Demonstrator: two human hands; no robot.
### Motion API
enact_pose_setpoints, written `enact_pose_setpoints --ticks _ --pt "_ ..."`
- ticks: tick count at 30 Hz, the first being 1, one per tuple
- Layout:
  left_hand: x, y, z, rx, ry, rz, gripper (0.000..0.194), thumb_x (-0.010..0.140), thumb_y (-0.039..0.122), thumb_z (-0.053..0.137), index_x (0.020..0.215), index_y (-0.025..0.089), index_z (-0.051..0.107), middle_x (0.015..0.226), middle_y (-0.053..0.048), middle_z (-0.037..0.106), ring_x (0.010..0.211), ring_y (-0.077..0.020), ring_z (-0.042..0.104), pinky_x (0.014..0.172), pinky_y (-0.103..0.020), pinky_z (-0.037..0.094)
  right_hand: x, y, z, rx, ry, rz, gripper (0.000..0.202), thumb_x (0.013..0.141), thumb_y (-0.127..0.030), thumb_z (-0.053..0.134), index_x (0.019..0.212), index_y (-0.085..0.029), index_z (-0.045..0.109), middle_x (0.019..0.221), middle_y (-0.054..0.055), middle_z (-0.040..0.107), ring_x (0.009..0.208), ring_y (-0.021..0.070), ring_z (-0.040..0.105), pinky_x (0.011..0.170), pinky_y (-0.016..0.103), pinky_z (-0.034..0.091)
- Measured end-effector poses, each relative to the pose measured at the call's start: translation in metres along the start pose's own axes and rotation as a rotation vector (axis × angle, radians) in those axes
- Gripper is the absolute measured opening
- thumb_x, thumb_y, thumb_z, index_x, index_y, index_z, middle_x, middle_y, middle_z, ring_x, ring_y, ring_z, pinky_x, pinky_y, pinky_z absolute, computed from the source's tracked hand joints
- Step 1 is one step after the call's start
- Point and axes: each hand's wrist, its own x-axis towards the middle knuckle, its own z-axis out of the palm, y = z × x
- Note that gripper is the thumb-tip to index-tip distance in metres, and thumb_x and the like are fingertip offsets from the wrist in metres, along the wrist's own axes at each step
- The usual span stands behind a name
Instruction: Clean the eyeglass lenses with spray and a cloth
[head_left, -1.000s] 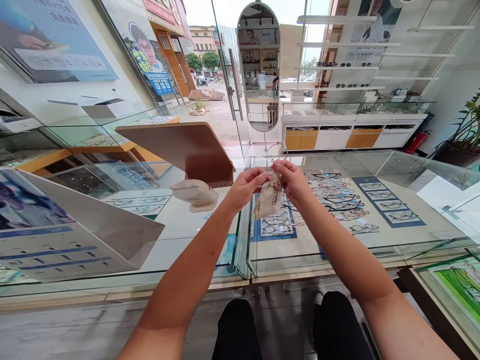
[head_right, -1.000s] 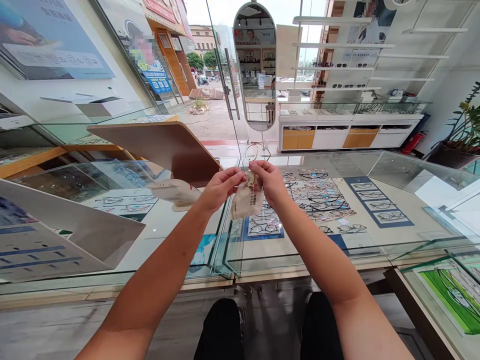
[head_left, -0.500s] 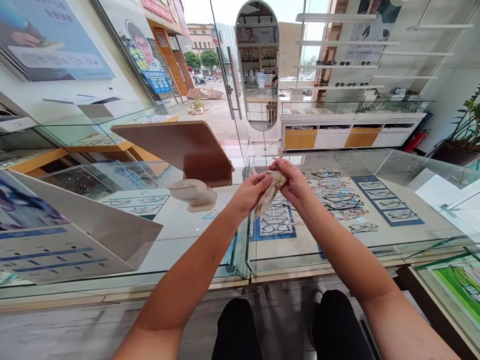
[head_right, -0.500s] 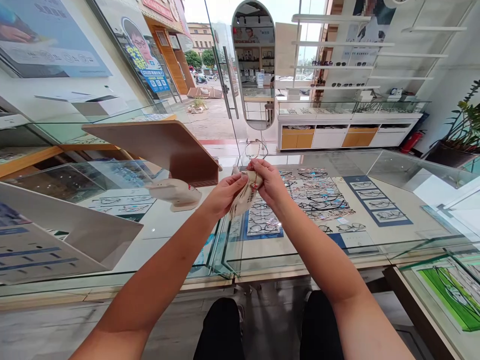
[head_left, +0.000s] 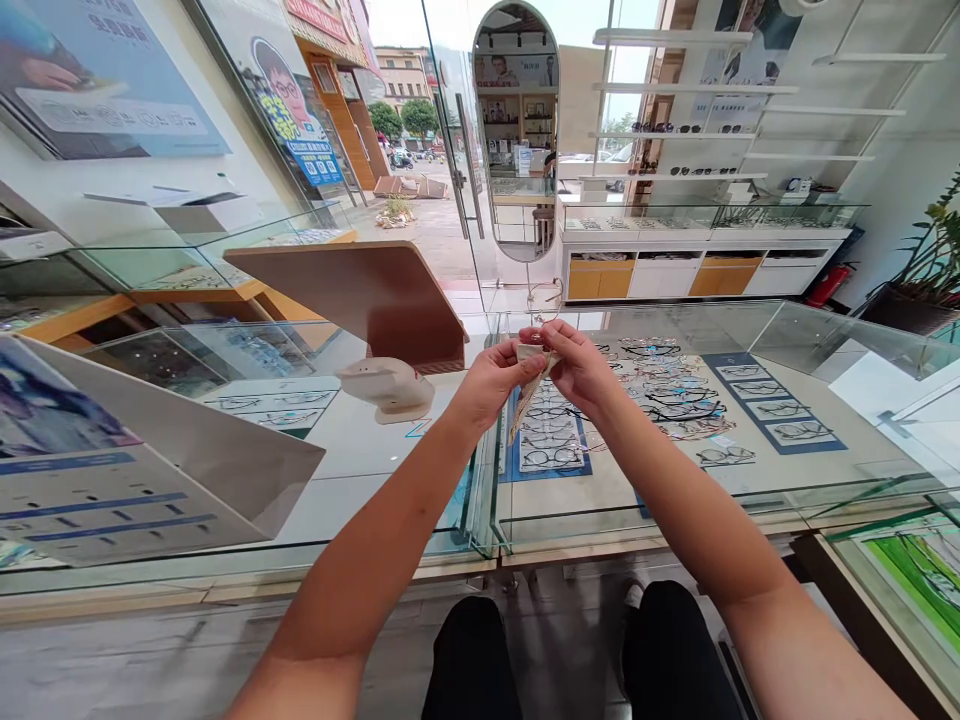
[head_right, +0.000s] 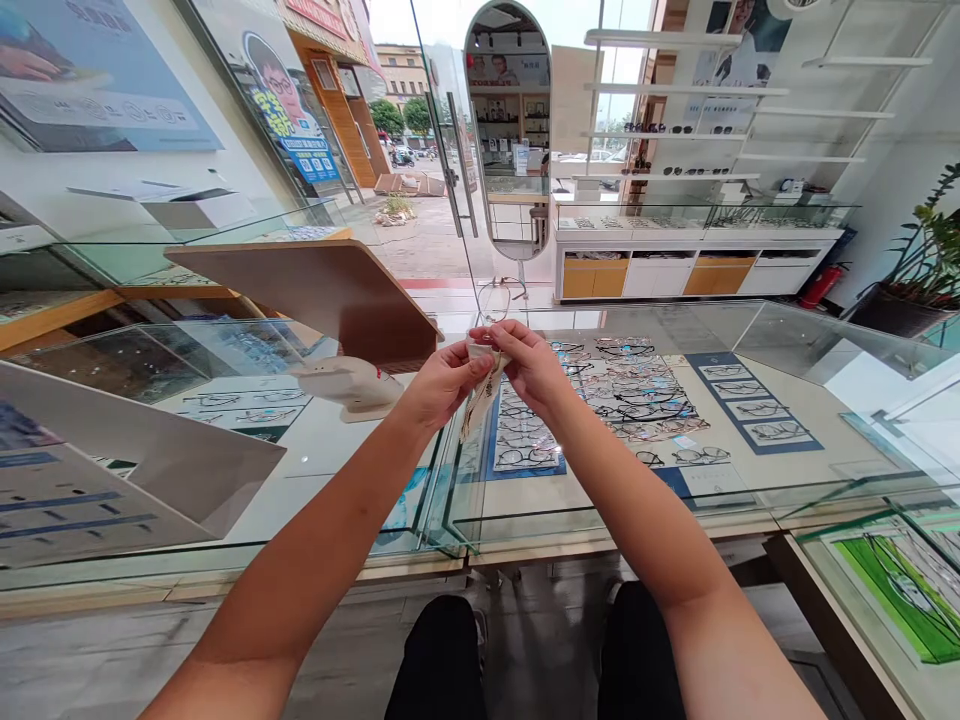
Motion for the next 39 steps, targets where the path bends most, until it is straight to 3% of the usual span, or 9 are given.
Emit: enact_pose_setpoints --ticks 5,9,13,17,22,26,31,39 --pt "-0.002 -0.002 0.005 -0.021 0.017 0.011 0.062 0.057 0.045 0.117 0.101 0.019 0.082 0.088 0.002 0.077 0.078 -0.011 0.065 0.079 -0.026 0.052 0.0 0.004 0.0 0.028 0.01 -0.017 0.052 0.061 -0.055 0.113 0.081 -0.025 0.075 0.097 0.0 0.084 0.095 0.0162 0.074 0.088 0.028 0.061" --pt "-0.002 -0.006 0.007 0.033 -0.018 0.044 0.072 0.065 0.062 0.111 0.118 0.022 0.082 0.098 0.0 0.079 0.094 -0.0164 0.071 0.088 -0.028 0.055 0.002 0.007 -0.003 0.003 0.054 -0.01 0.047 0.067 -0.053 0.109 0.084 -0.026 0.075 0.101 0.001 0.083 0.095 0.0175 0.073 0.085 0.029 0.062" --pt "-0.003 -0.007 0.006 0.194 -0.038 0.063 0.071 0.073 0.083 0.096 0.101 0.02 0.082 0.089 -0.002 0.075 0.094 -0.0202 0.068 0.086 -0.031 0.054 0.003 0.01 -0.004 0.019 0.062 -0.013 0.047 0.065 -0.051 0.11 0.082 -0.026 0.074 0.099 0.0 0.082 0.089 0.0153 0.071 0.082 0.027 0.061" --pt "-0.003 -0.011 0.007 0.238 -0.032 0.066 0.073 0.08 0.09 0.087 0.098 0.019 0.081 0.09 -0.004 0.076 0.1 -0.0237 0.069 0.091 -0.033 0.055 0.005 0.013 -0.006 0.017 0.073 -0.01 0.048 0.063 -0.052 0.11 0.082 -0.026 0.075 0.097 -0.001 0.082 0.084 0.0145 0.07 0.078 0.026 0.06" --pt "-0.001 -0.015 0.006 0.162 -0.031 0.108 0.067 0.081 0.086 0.089 0.1 0.022 0.079 0.101 -0.005 0.079 0.113 -0.0255 0.071 0.106 -0.035 0.056 0.006 0.013 -0.009 0.016 0.092 -0.012 0.045 0.068 -0.05 0.108 0.084 -0.027 0.073 0.098 0.0 0.082 0.084 0.0159 0.07 0.076 0.028 0.06" --pt "0.0 -0.01 0.003 0.185 -0.112 0.103 0.063 0.082 0.081 0.092 0.099 0.021 0.08 0.096 -0.005 0.078 0.099 -0.0222 0.07 0.094 -0.033 0.058 0.008 0.011 -0.011 0.057 0.083 -0.02 0.044 0.066 -0.048 0.109 0.084 -0.026 0.074 0.096 -0.001 0.082 0.089 0.0154 0.072 0.08 0.027 0.061" --pt "0.0 -0.003 -0.001 0.181 -0.073 0.067 0.063 0.073 0.075 0.101 0.091 0.018 0.081 0.088 -0.005 0.078 0.082 -0.0181 0.067 0.077 -0.031 0.055 0.008 0.01 -0.011 0.07 0.086 0.011 0.043 0.07 -0.046 0.107 0.083 -0.025 0.072 0.096 0.0 0.081 0.088 0.0155 0.073 0.08 0.027 0.061" --pt "-0.005 0.002 0.003 0.113 -0.006 0.053 0.063 0.062 0.055 0.113 0.104 0.018 0.085 0.097 -0.005 0.084 0.087 -0.0205 0.076 0.085 -0.033 0.06 0.006 0.011 -0.007 0.097 0.038 0.047 0.047 0.069 -0.047 0.108 0.084 -0.026 0.069 0.098 0.001 0.081 0.09 0.0176 0.073 0.079 0.029 0.062"
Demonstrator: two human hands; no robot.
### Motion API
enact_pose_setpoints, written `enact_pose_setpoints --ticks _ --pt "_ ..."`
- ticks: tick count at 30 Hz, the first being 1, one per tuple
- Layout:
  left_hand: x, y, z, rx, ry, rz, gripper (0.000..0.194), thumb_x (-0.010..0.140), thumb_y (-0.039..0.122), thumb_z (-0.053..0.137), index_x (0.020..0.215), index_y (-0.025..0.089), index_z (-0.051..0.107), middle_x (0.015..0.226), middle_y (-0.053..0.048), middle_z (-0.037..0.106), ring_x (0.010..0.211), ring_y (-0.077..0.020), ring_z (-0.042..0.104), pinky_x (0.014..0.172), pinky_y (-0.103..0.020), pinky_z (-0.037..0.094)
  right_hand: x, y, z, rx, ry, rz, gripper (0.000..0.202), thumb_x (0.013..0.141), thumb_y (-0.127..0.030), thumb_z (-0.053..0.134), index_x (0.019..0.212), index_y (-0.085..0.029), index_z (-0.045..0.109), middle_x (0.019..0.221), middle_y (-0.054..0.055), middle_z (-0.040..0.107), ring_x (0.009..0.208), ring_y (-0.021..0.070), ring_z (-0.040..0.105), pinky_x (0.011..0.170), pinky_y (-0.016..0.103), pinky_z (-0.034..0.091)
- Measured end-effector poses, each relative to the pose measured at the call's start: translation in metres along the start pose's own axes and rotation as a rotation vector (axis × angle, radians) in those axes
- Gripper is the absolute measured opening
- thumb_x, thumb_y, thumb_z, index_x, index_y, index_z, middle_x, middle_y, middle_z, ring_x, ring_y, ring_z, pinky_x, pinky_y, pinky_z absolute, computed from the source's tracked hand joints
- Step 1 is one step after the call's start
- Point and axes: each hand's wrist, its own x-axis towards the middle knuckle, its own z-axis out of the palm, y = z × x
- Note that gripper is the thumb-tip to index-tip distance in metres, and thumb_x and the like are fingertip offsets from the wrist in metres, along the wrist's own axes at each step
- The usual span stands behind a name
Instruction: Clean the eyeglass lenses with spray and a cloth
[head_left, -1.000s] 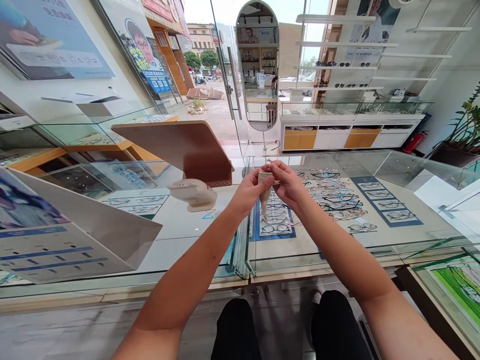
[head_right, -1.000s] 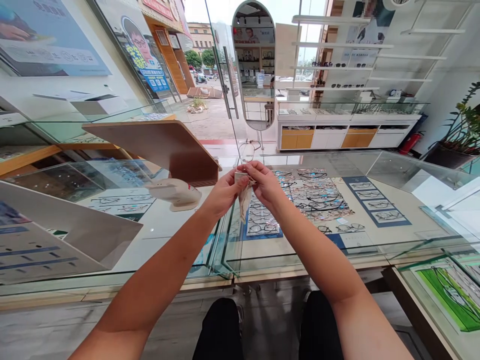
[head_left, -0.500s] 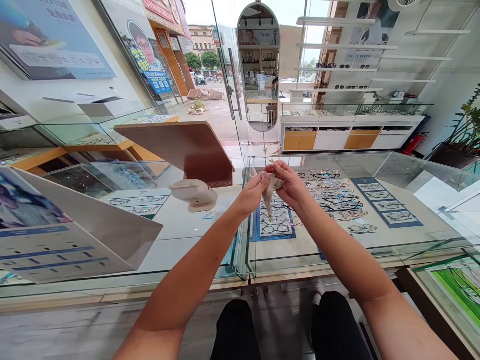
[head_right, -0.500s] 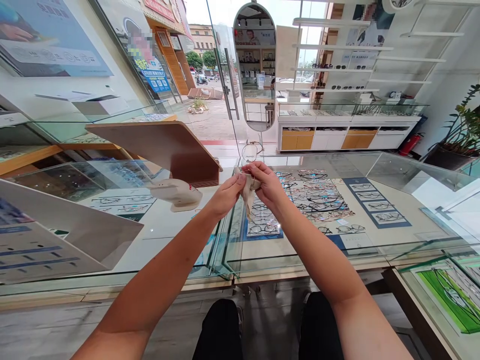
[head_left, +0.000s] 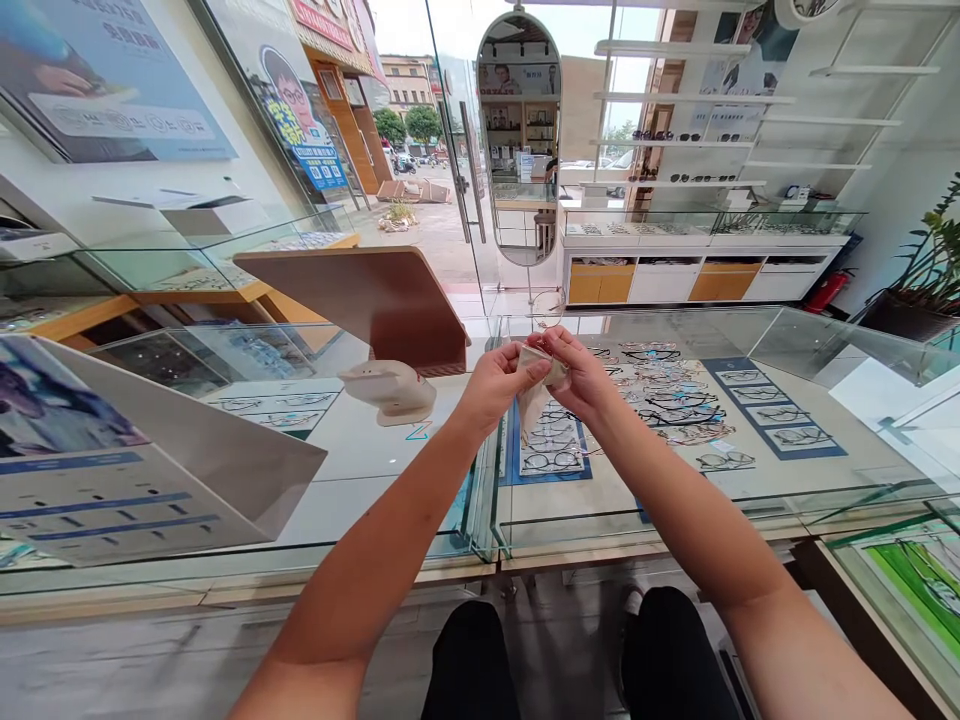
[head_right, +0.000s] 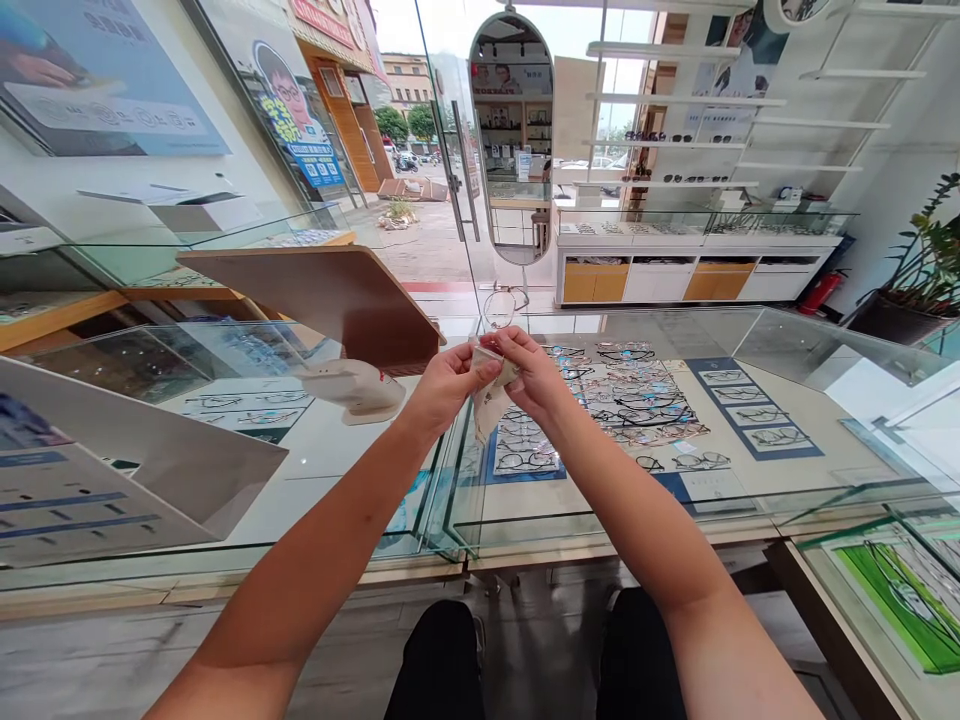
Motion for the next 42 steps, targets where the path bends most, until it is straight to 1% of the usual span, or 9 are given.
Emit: enact_pose_setpoints --ticks 5,12,19,23,31,34,38,40,42 --pt "-0.002 -0.003 0.007 -0.055 0.05 0.007 0.067 0.057 0.055 0.114 0.103 0.018 0.083 0.095 -0.004 0.083 0.083 -0.018 0.074 0.082 -0.031 0.059 -0.001 0.001 0.001 0.019 -0.034 -0.015 0.049 0.066 -0.05 0.11 0.082 -0.026 0.07 0.099 -0.001 0.081 0.088 0.0168 0.072 0.079 0.029 0.062" --pt "-0.001 -0.008 0.009 -0.011 0.12 0.098 0.061 0.069 0.065 0.107 0.099 0.018 0.082 0.086 -0.002 0.079 0.076 -0.0155 0.068 0.071 -0.028 0.052 -0.004 0.006 0.008 -0.035 -0.021 -0.073 0.052 0.065 -0.054 0.109 0.079 -0.026 0.068 0.102 0.001 0.083 0.094 0.0181 0.073 0.083 0.03 0.06" --pt "0.004 -0.011 0.007 0.0 0.15 0.183 0.063 0.072 0.072 0.103 0.102 0.019 0.087 0.09 -0.002 0.082 0.082 -0.0152 0.07 0.078 -0.026 0.055 -0.009 0.001 0.011 -0.214 -0.038 -0.165 0.05 0.07 -0.063 0.104 0.083 -0.027 0.071 0.103 0.002 0.084 0.096 0.019 0.072 0.093 0.033 0.057" --pt "0.006 -0.012 0.006 0.027 0.152 0.196 0.066 0.077 0.079 0.096 0.103 0.018 0.087 0.089 -0.005 0.083 0.087 -0.0199 0.074 0.082 -0.03 0.058 -0.007 0.0 0.007 -0.278 -0.037 -0.197 0.051 0.071 -0.065 0.104 0.083 -0.028 0.072 0.101 0.001 0.084 0.101 0.0206 0.073 0.096 0.035 0.057" --pt "0.016 -0.015 -0.013 -0.01 0.019 0.035 0.068 0.074 0.08 0.097 0.095 0.017 0.085 0.084 -0.005 0.081 0.083 -0.0196 0.074 0.074 -0.027 0.057 0.004 -0.004 -0.008 -0.199 0.02 -0.118 0.053 0.066 -0.06 0.107 0.083 -0.026 0.069 0.117 0.002 0.085 0.103 0.0212 0.072 0.088 0.034 0.057" --pt "0.02 -0.014 -0.02 -0.001 0.05 0.042 0.068 0.074 0.082 0.096 0.09 0.017 0.084 0.081 -0.006 0.08 0.084 -0.0211 0.076 0.074 -0.028 0.059 0.007 -0.011 -0.014 -0.177 0.042 -0.144 0.054 0.062 -0.06 0.108 0.084 -0.027 0.071 0.121 0.002 0.084 0.11 0.0223 0.071 0.094 0.035 0.056" --pt "0.023 -0.007 -0.027 -0.06 0.109 0.076 0.068 0.073 0.081 0.098 0.093 0.017 0.083 0.083 -0.01 0.082 0.091 -0.0264 0.082 0.076 -0.031 0.062 0.006 -0.019 -0.015 -0.276 0.011 -0.148 0.047 0.068 -0.057 0.105 0.081 -0.026 0.071 0.135 0.004 0.08 0.123 0.0244 0.067 0.105 0.036 0.052" --pt "0.024 -0.003 -0.03 -0.094 0.116 0.091 0.067 0.074 0.078 0.099 0.096 0.017 0.083 0.084 -0.01 0.082 0.095 -0.0278 0.083 0.078 -0.032 0.064 0.003 -0.019 -0.014 -0.34 -0.039 -0.111 0.044 0.07 -0.056 0.103 0.079 -0.025 0.072 0.131 0.005 0.079 0.123 0.0246 0.066 0.107 0.037 0.049" --pt "0.024 0.0 -0.031 -0.126 0.108 0.092 0.065 0.075 0.076 0.099 0.1 0.018 0.083 0.086 -0.009 0.083 0.097 -0.0281 0.083 0.08 -0.034 0.066 0.001 -0.017 -0.012 -0.373 -0.087 -0.058 0.043 0.071 -0.055 0.103 0.08 -0.025 0.075 0.112 0.004 0.078 0.112 0.0225 0.065 0.106 0.036 0.048"
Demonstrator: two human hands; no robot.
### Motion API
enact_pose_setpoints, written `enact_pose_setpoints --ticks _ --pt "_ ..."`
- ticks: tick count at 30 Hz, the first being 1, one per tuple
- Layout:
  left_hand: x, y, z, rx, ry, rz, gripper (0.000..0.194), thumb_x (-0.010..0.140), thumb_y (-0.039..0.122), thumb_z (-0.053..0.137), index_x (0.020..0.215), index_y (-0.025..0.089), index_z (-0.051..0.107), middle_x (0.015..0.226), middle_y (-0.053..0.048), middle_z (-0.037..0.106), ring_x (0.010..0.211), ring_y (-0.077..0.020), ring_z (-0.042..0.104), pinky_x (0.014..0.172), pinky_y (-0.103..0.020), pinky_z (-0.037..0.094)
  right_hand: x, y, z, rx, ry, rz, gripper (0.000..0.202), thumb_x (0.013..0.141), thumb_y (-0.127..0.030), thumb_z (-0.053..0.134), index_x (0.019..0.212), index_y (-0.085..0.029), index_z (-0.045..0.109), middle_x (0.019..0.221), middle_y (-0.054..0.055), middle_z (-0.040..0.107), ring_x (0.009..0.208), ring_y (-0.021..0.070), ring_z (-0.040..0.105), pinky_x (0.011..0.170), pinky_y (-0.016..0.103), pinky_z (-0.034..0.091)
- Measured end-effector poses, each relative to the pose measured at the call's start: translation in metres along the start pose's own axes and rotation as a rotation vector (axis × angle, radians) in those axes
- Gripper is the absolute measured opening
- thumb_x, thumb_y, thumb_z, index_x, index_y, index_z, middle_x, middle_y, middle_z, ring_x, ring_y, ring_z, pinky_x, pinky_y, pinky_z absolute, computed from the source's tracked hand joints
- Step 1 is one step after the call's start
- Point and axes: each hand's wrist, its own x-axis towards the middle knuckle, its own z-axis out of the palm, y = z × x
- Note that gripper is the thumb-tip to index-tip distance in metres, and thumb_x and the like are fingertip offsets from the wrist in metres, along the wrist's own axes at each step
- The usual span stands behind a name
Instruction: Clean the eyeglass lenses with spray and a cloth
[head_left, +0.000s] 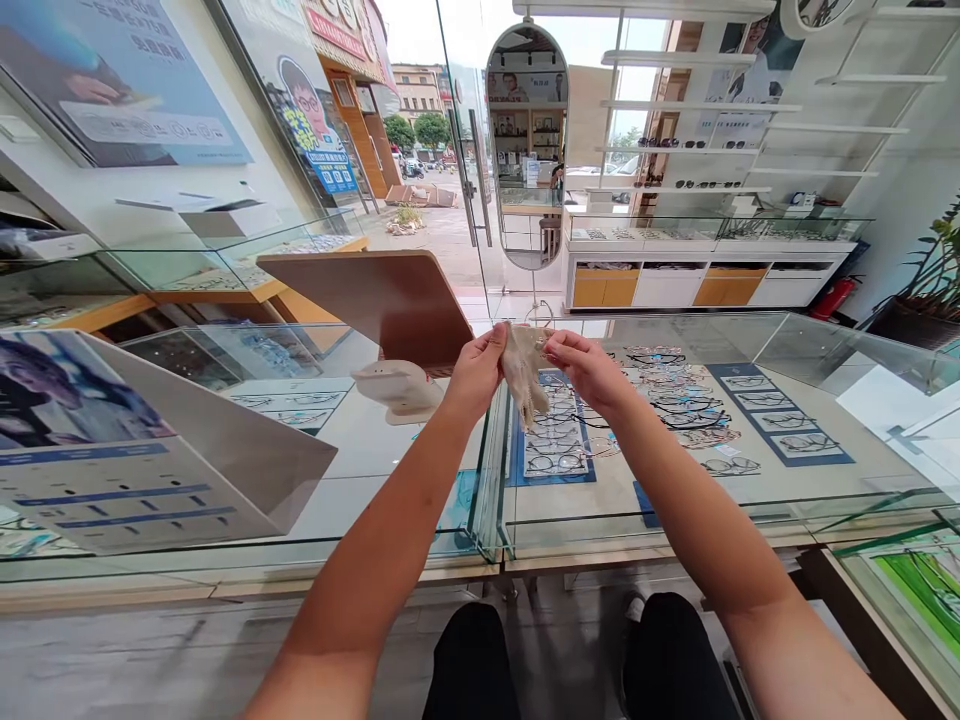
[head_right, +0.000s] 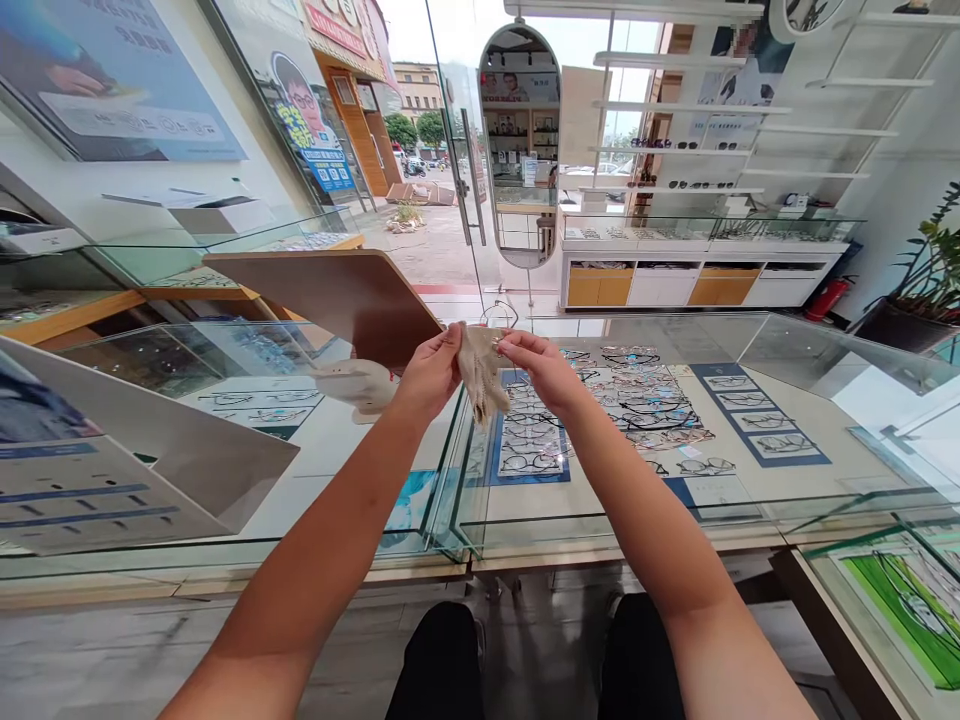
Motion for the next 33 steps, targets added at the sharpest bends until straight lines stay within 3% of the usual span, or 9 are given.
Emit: enact_pose_setpoints --ticks 3,8,14,22,26,33 --pt "0.001 0.002 0.0 -0.017 -0.017 -0.009 0.064 0.076 0.075 0.099 0.101 0.019 0.083 0.088 -0.009 0.082 0.097 -0.0277 0.082 0.08 -0.035 0.066 -0.002 0.005 0.003 -0.022 -0.045 0.07 0.042 0.069 -0.054 0.103 0.083 -0.024 0.077 0.092 0.0 0.072 0.096 0.0189 0.061 0.1 0.035 0.046" --pt "-0.001 0.002 0.001 0.048 -0.045 0.031 0.067 0.07 0.078 0.101 0.096 0.019 0.085 0.083 -0.006 0.079 0.086 -0.0236 0.076 0.074 -0.032 0.062 -0.002 0.011 0.003 -0.087 -0.063 0.094 0.041 0.072 -0.055 0.101 0.084 -0.024 0.077 0.091 -0.001 0.072 0.091 0.0181 0.059 0.096 0.036 0.045" --pt "-0.008 0.009 0.005 0.143 -0.034 0.073 0.065 0.076 0.078 0.098 0.09 0.016 0.085 0.077 -0.004 0.076 0.071 -0.0153 0.064 0.068 -0.027 0.054 -0.002 0.011 0.004 -0.094 -0.074 0.101 0.04 0.073 -0.056 0.101 0.085 -0.025 0.078 0.091 0.001 0.072 0.09 0.0193 0.059 0.094 0.039 0.046" --pt "-0.013 0.007 0.012 0.139 -0.056 0.062 0.062 0.065 0.061 0.11 0.099 0.016 0.084 0.087 -0.005 0.081 0.076 -0.0171 0.071 0.073 -0.028 0.06 -0.002 0.012 0.009 -0.012 -0.033 0.086 0.042 0.066 -0.054 0.104 0.08 -0.023 0.079 0.086 0.0 0.071 0.087 0.0182 0.059 0.089 0.037 0.047" --pt "-0.014 0.005 0.017 0.114 0.001 0.092 0.065 0.055 0.053 0.115 0.1 0.016 0.085 0.082 -0.003 0.08 0.074 -0.0172 0.071 0.071 -0.028 0.06 -0.002 0.013 0.01 -0.003 -0.039 0.089 0.044 0.065 -0.055 0.104 0.081 -0.023 0.08 0.086 0.0 0.072 0.087 0.0184 0.059 0.089 0.036 0.048" --pt "-0.02 0.005 0.025 0.079 0.141 0.114 0.061 0.055 0.044 0.115 0.099 0.016 0.085 0.081 -0.003 0.08 0.072 -0.0173 0.073 0.068 -0.028 0.058 -0.005 0.017 0.016 -0.136 -0.093 0.013 0.045 0.074 -0.062 0.1 0.081 -0.024 0.078 0.088 0.002 0.073 0.089 0.0199 0.06 0.092 0.039 0.049"
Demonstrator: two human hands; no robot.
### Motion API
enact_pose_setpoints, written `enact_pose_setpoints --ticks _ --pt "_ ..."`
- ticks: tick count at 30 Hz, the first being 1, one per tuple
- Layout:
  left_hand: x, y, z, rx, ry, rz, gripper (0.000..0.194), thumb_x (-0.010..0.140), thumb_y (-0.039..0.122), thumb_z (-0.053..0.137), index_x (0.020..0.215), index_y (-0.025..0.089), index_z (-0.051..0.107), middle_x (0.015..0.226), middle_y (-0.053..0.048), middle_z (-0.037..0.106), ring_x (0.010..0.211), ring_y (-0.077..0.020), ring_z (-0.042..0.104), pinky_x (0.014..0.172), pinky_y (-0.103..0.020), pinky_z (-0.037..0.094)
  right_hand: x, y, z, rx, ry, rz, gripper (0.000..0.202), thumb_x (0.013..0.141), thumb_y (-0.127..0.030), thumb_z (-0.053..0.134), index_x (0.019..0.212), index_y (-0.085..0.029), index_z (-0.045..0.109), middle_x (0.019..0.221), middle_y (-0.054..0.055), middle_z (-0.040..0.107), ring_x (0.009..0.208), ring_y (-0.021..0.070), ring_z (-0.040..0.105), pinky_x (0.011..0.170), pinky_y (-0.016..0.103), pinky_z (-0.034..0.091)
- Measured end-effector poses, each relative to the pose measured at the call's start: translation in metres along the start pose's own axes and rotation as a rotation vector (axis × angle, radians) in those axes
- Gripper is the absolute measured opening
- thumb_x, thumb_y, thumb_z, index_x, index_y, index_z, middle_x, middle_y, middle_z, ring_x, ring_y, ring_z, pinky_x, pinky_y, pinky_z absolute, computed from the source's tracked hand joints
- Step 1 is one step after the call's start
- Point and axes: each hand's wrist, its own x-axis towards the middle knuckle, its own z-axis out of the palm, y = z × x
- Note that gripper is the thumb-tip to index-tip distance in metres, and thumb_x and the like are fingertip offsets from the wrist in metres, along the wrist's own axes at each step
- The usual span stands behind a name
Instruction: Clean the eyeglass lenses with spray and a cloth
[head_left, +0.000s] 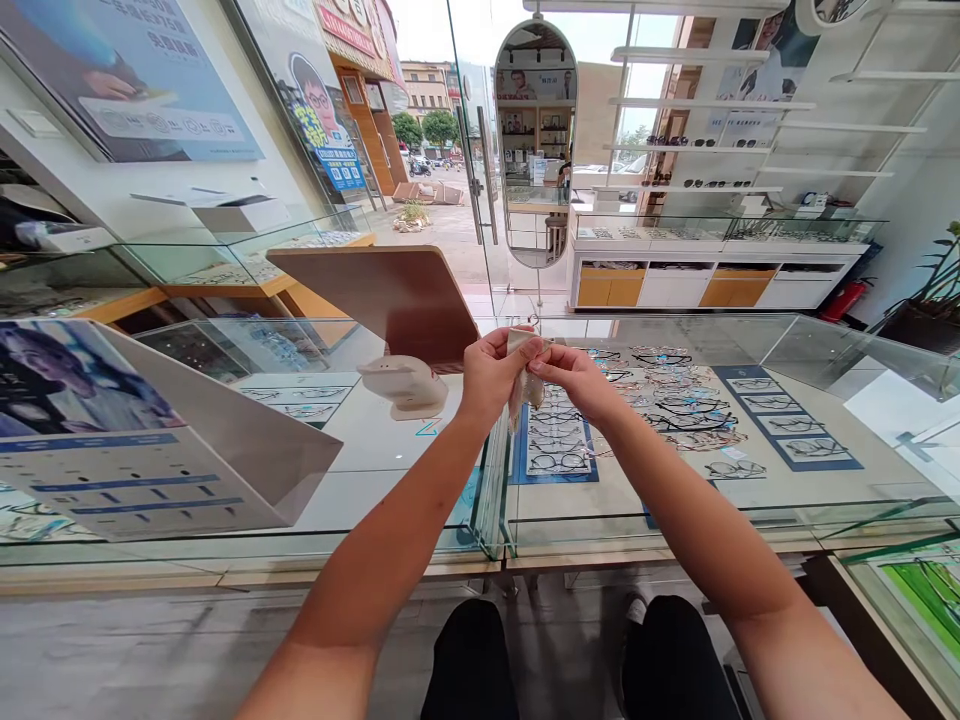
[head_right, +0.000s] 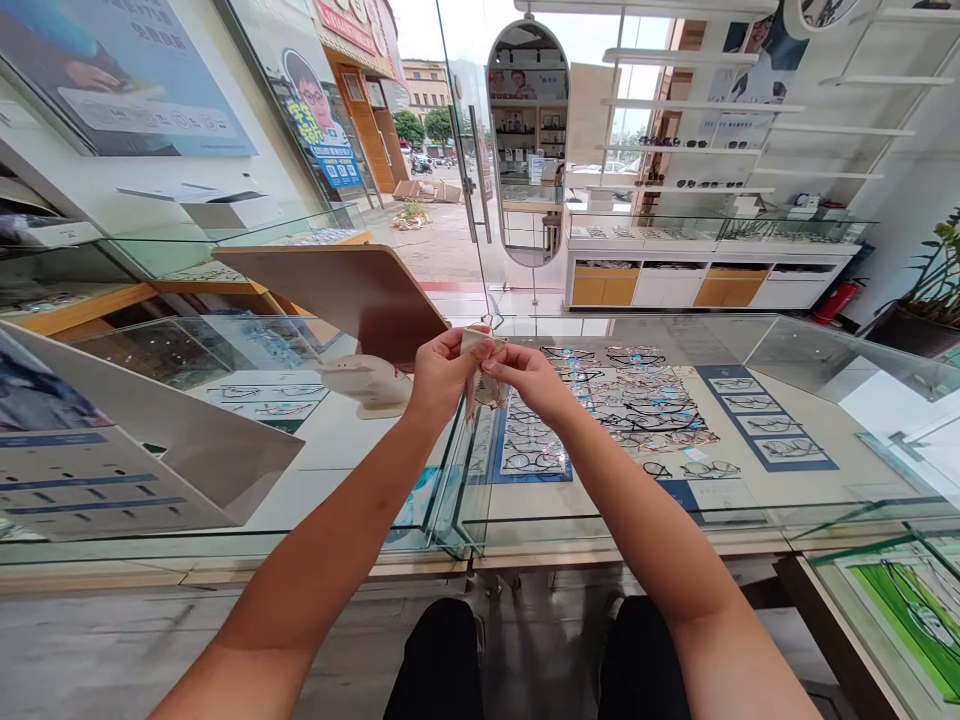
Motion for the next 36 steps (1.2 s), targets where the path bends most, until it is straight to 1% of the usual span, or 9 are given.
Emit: enact_pose_setpoints --ticks 3,6,11,15,19,23,26,31,36 --pt "0.0 -0.003 0.001 -0.026 0.069 0.006 0.061 0.055 0.047 0.115 0.096 0.015 0.083 0.082 -0.003 0.081 0.072 -0.0171 0.073 0.066 -0.027 0.056 0.0 0.001 0.005 -0.048 -0.004 -0.016 0.049 0.075 -0.065 0.099 0.082 -0.023 0.076 0.086 0.001 0.071 0.086 0.0191 0.058 0.087 0.037 0.047" --pt "0.002 -0.008 0.001 -0.077 0.127 -0.002 0.069 0.057 0.053 0.114 0.104 0.016 0.08 0.086 -0.004 0.082 0.073 -0.0174 0.075 0.067 -0.029 0.058 0.0 0.0 0.01 -0.06 -0.008 -0.02 0.054 0.072 -0.067 0.1 0.08 -0.022 0.072 0.082 -0.001 0.067 0.081 0.0172 0.056 0.083 0.036 0.045" --pt "0.009 -0.012 -0.005 -0.143 0.156 -0.037 0.084 0.055 0.057 0.116 0.111 0.02 0.066 0.083 0.0 0.08 0.069 -0.0159 0.075 0.065 -0.027 0.057 -0.001 -0.001 0.011 -0.115 -0.002 -0.026 0.055 0.072 -0.067 0.1 0.079 -0.022 0.069 0.081 -0.002 0.064 0.077 0.0154 0.054 0.079 0.035 0.043" --pt "0.014 -0.01 -0.009 -0.208 0.092 -0.072 0.085 0.053 0.055 0.117 0.111 0.022 0.064 0.086 0.0 0.079 0.071 -0.0157 0.074 0.066 -0.028 0.058 0.0 0.0 0.007 -0.077 0.02 -0.038 0.054 0.074 -0.069 0.098 0.079 -0.023 0.07 0.078 -0.001 0.063 0.075 0.0161 0.051 0.075 0.035 0.042" --pt "0.012 -0.004 -0.01 -0.24 -0.057 -0.138 0.081 0.057 0.046 0.117 0.117 0.022 0.068 0.093 -0.001 0.081 0.076 -0.0165 0.074 0.071 -0.03 0.061 0.0 -0.001 0.003 0.019 0.07 -0.033 0.051 0.073 -0.067 0.098 0.079 -0.024 0.071 0.074 -0.002 0.061 0.07 0.0158 0.047 0.07 0.034 0.039" --pt "0.007 0.0 -0.006 -0.225 -0.184 -0.2 0.069 0.06 0.043 0.116 0.11 0.019 0.076 0.096 -0.004 0.082 0.078 -0.0162 0.074 0.075 -0.029 0.062 0.0 -0.005 0.001 0.092 0.067 -0.014 0.05 0.071 -0.064 0.1 0.078 -0.024 0.071 0.075 -0.002 0.061 0.071 0.0153 0.048 0.072 0.034 0.04" --pt "0.006 0.001 -0.005 -0.18 -0.197 -0.184 0.061 0.064 0.047 0.114 0.104 0.019 0.079 0.092 -0.004 0.081 0.076 -0.0168 0.073 0.073 -0.029 0.062 -0.001 -0.007 0.002 0.101 0.059 -0.012 0.051 0.07 -0.065 0.1 0.078 -0.024 0.07 0.078 -0.002 0.062 0.075 0.0162 0.05 0.076 0.034 0.043" --pt "0.006 0.004 -0.006 -0.123 -0.229 -0.142 0.06 0.068 0.062 0.109 0.098 0.018 0.083 0.087 -0.004 0.08 0.076 -0.0157 0.072 0.073 -0.027 0.062 0.0 -0.007 -0.001 0.114 0.059 0.002 0.049 0.069 -0.062 0.102 0.079 -0.024 0.074 0.08 0.0 0.066 0.078 0.0168 0.054 0.08 0.035 0.047" --pt "0.002 0.007 -0.005 -0.015 -0.181 -0.038 0.058 0.061 0.053 0.113 0.095 0.017 0.084 0.083 -0.004 0.079 0.071 -0.0167 0.07 0.066 -0.027 0.059 -0.001 -0.004 -0.001 0.12 0.028 0.023 0.049 0.068 -0.063 0.104 0.083 -0.024 0.078 0.086 0.002 0.071 0.084 0.0192 0.06 0.087 0.038 0.051"
